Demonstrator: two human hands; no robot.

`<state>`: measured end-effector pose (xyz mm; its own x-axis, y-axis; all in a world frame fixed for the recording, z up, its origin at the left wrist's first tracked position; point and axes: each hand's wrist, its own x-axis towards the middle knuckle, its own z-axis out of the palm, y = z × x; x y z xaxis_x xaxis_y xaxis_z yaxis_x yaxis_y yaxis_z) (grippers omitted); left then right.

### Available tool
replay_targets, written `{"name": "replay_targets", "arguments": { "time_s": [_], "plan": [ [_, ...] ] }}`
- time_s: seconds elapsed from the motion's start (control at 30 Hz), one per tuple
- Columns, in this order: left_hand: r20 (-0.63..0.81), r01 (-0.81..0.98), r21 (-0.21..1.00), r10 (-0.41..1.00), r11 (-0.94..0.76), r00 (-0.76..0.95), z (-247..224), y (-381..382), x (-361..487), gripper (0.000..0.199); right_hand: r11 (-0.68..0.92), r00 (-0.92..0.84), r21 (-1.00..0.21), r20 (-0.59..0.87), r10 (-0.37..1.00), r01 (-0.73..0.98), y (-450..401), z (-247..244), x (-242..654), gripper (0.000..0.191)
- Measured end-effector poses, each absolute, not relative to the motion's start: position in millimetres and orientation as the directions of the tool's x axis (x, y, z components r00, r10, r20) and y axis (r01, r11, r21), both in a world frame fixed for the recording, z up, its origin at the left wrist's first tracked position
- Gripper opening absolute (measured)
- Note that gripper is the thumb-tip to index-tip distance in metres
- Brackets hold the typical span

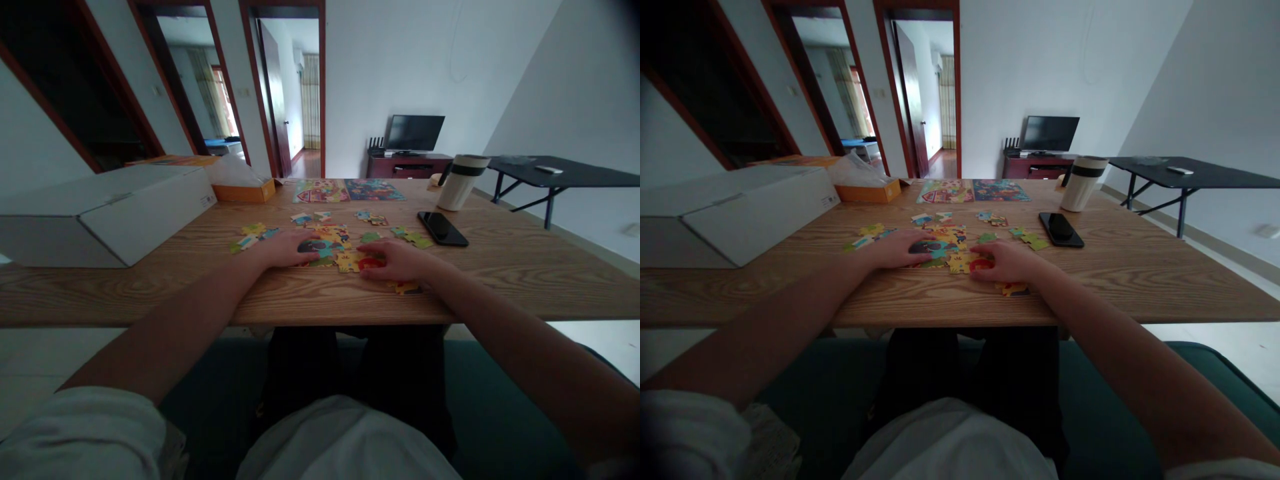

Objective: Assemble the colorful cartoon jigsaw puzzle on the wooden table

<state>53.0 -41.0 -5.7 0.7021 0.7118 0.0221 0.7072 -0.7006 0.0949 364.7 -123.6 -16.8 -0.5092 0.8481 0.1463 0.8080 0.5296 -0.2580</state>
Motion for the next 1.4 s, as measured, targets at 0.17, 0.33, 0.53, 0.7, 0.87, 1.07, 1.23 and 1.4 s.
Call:
{"name": "replay_targets", "arguments": {
  "time_s": [0.17,0.33,0.53,0.7,0.87,1.07,1.23,1.4],
  "plan": [
    [-0.051,0.694,0.083,0.692,-0.716,0.72,-3,-45,56,0.064,0.452,-0.438,-0.243,0.112,0.892,0.858,-118,-15,368,0.076],
    [-0.064,0.698,0.089,0.695,-0.711,0.716,0,-45,56,0.066,0.517,-0.502,-0.232,0.123,0.856,0.824,-116,-16,370,0.07],
    [-0.156,0.702,0.097,0.685,-0.706,0.711,9,-48,59,0.07,0.629,-0.6,-0.213,0.188,0.777,0.748,-123,-17,356,0.063],
    [-0.283,0.748,0.079,0.705,-0.659,0.65,24,-30,68,0.077,0.619,-0.579,-0.259,0.22,0.785,0.741,-119,-20,356,0.057],
    [-0.213,0.73,0.038,0.708,-0.682,0.673,31,-3,105,0.08,0.597,-0.561,-0.271,0.205,0.802,0.755,-113,-23,360,0.057],
    [-0.045,0.745,0.1,0.745,-0.659,0.665,-2,5,138,0.074,0.581,-0.551,-0.285,0.184,0.814,0.763,-113,-22,362,0.054],
    [-0.063,0.721,0.06,0.718,-0.691,0.693,-12,5,128,0.077,0.52,-0.495,-0.318,0.162,0.854,0.793,-117,-18,366,0.051],
    [-0.095,0.708,0.045,0.702,-0.705,0.706,-1,-12,112,0.077,0.484,-0.462,-0.328,0.149,0.874,0.811,-120,-15,369,0.044]
  ]
}}
